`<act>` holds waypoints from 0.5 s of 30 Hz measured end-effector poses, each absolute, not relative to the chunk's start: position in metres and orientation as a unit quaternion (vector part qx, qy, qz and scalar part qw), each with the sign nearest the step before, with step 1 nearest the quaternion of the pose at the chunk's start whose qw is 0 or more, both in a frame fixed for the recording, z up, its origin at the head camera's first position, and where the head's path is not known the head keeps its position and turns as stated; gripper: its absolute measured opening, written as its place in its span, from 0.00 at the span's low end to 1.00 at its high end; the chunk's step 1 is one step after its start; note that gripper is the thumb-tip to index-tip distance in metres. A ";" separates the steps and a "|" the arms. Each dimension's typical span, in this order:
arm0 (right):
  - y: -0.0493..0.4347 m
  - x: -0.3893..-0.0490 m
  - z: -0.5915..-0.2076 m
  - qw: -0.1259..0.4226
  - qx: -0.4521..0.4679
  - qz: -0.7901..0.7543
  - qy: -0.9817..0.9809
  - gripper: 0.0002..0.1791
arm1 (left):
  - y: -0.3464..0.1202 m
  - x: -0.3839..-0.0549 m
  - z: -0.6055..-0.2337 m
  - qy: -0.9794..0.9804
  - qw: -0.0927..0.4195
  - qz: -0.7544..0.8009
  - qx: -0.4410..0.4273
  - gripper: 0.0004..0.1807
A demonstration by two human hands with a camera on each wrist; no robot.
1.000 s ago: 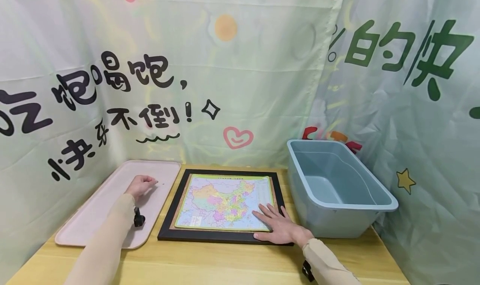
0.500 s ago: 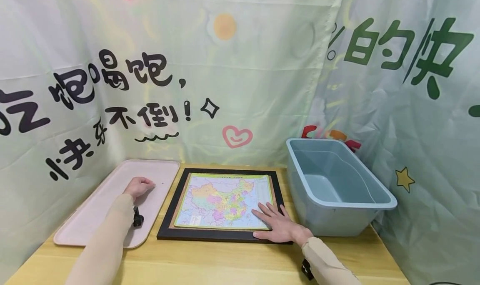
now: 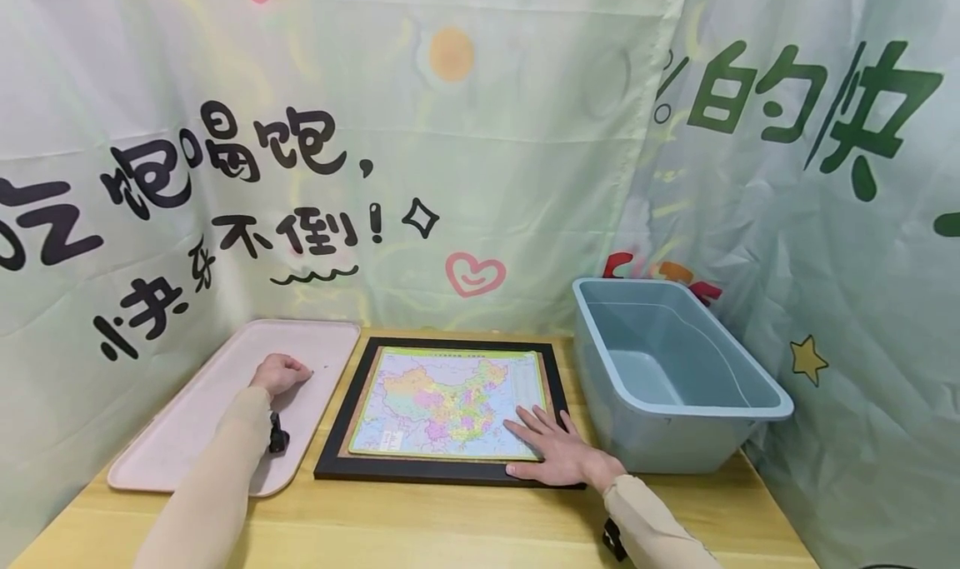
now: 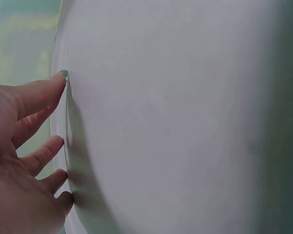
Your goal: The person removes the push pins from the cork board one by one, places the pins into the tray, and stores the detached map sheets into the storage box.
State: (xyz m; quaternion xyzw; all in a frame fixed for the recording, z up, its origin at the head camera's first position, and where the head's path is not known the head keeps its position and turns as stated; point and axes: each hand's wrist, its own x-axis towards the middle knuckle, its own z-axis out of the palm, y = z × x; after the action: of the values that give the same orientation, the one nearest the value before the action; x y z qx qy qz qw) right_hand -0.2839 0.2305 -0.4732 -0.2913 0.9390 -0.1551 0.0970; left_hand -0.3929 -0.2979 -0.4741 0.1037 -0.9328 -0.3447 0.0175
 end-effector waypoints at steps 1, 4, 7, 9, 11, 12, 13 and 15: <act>0.231 -0.284 -0.474 0.097 -0.292 -0.155 0.939 0.41 | -0.298 -0.393 -0.475 -0.929 0.017 -0.354 0.105 0.12; 0.230 -0.283 -0.475 0.099 -0.293 -0.156 0.938 0.41 | -0.298 -0.394 -0.477 -0.910 0.024 -0.398 0.113 0.14; 0.231 -0.283 -0.476 0.100 -0.292 -0.157 0.938 0.42 | -0.296 -0.397 -0.475 -0.883 0.049 -0.448 0.130 0.17; 0.231 -0.283 -0.475 0.101 -0.290 -0.159 0.938 0.42 | -0.293 -0.399 -0.472 -0.866 0.071 -0.476 0.139 0.18; 0.231 -0.283 -0.475 0.100 -0.289 -0.158 0.939 0.41 | -0.290 -0.401 -0.468 -0.855 0.096 -0.490 0.143 0.19; 0.231 -0.283 -0.474 0.099 -0.288 -0.158 0.939 0.41 | -0.288 -0.403 -0.466 -0.848 0.104 -0.499 0.144 0.19; 0.231 -0.283 -0.474 0.099 -0.288 -0.158 0.939 0.41 | -0.285 -0.403 -0.465 -0.842 0.109 -0.509 0.141 0.20; 0.231 -0.283 -0.473 0.099 -0.289 -0.158 0.939 0.41 | -0.280 -0.405 -0.463 -0.823 0.102 -0.542 0.136 0.22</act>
State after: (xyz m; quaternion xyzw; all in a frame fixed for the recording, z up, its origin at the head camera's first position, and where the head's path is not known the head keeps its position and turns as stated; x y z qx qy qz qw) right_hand -0.2831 0.2305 -0.4733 -0.2891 0.9390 -0.1578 0.0990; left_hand -0.4047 -0.2800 -0.4629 0.1362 -0.8227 -0.5425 0.1017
